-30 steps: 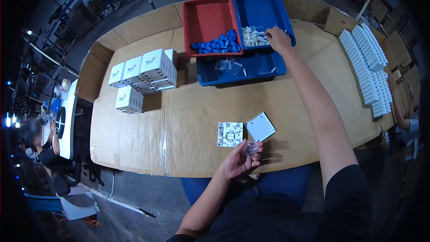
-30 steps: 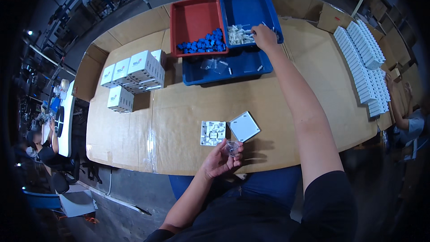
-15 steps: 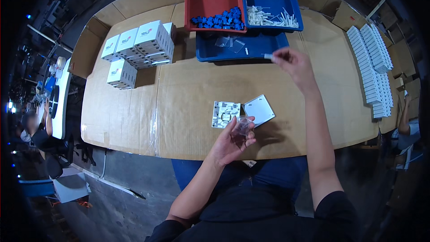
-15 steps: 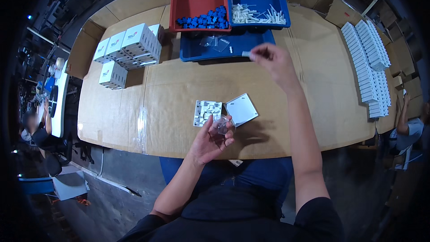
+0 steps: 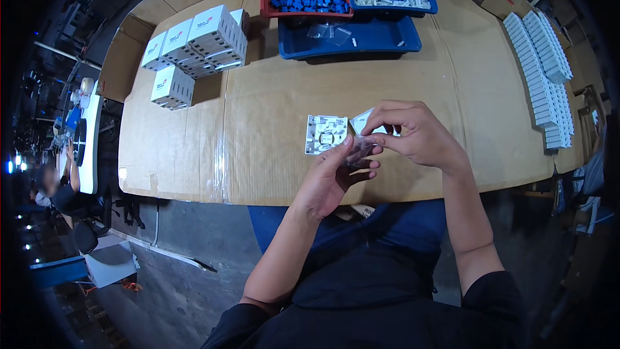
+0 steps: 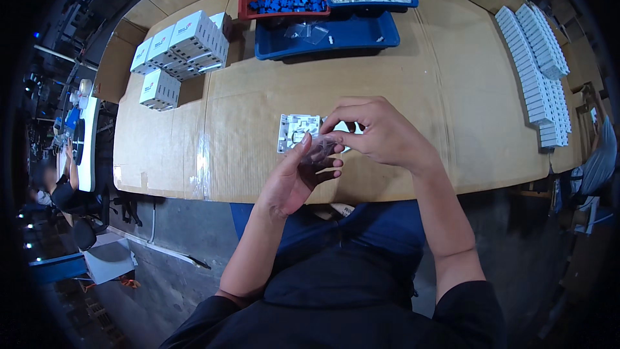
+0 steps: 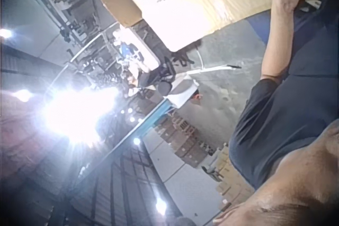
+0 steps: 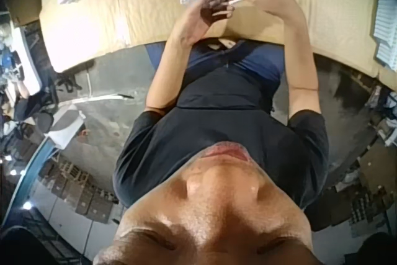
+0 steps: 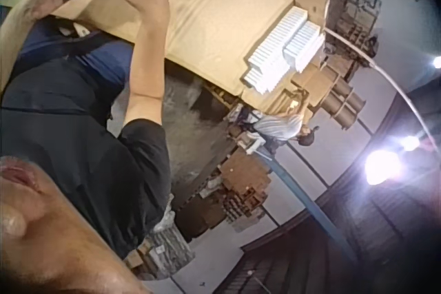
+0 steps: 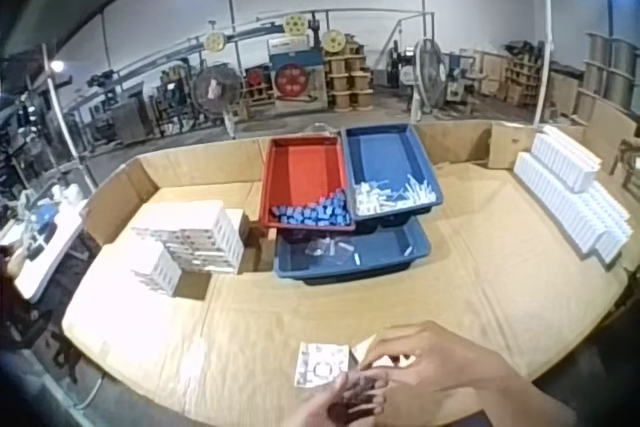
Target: Packing electronic parts and components into a small cardboard box.
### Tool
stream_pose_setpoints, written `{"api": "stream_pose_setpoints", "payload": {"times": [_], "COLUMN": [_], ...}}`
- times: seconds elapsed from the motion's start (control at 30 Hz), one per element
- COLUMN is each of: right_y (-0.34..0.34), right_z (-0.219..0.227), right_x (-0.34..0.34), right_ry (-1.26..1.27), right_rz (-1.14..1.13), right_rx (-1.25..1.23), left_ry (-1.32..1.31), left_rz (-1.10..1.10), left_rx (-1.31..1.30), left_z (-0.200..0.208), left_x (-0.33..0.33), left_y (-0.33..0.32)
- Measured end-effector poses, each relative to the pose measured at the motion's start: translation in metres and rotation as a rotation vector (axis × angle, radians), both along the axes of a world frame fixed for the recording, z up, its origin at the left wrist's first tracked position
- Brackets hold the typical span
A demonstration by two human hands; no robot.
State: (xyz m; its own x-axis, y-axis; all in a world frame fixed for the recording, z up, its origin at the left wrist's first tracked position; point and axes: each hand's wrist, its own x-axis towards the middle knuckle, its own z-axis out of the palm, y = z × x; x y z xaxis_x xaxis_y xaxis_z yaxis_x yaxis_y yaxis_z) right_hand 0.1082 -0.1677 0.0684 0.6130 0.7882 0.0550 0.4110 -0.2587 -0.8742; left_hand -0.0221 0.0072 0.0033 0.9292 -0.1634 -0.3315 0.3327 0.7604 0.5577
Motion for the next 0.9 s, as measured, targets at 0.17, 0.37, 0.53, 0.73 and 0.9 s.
{"api": "stream_pose_setpoints", "payload": {"times": [0.17, 0.37, 0.53, 0.73, 0.9], "right_y": [0.000, 0.005, -0.007, -0.017, 0.002], "right_z": [0.005, 0.004, -0.022, -0.052, -0.043], "right_x": [0.010, -0.002, -0.002, 0.076, 0.191], "right_ry": [0.021, 0.262, 0.266, 0.200, -0.178], "right_rz": [0.267, 0.369, 0.310, -0.240, -0.499], "right_rx": [-0.028, -0.115, 0.056, 0.112, 0.041], "left_ry": [0.028, -0.038, -0.095, 0.002, -0.011], "left_rz": [0.008, 0.029, -0.093, -0.201, -0.235], "left_rx": [0.055, -0.034, -0.156, -0.561, -0.586], "left_z": [0.008, -0.004, -0.045, -0.104, -0.108], "left_x": [0.001, -0.001, -0.011, -0.014, -0.008], "left_y": [-0.002, -0.009, -0.008, -0.005, 0.001]}}
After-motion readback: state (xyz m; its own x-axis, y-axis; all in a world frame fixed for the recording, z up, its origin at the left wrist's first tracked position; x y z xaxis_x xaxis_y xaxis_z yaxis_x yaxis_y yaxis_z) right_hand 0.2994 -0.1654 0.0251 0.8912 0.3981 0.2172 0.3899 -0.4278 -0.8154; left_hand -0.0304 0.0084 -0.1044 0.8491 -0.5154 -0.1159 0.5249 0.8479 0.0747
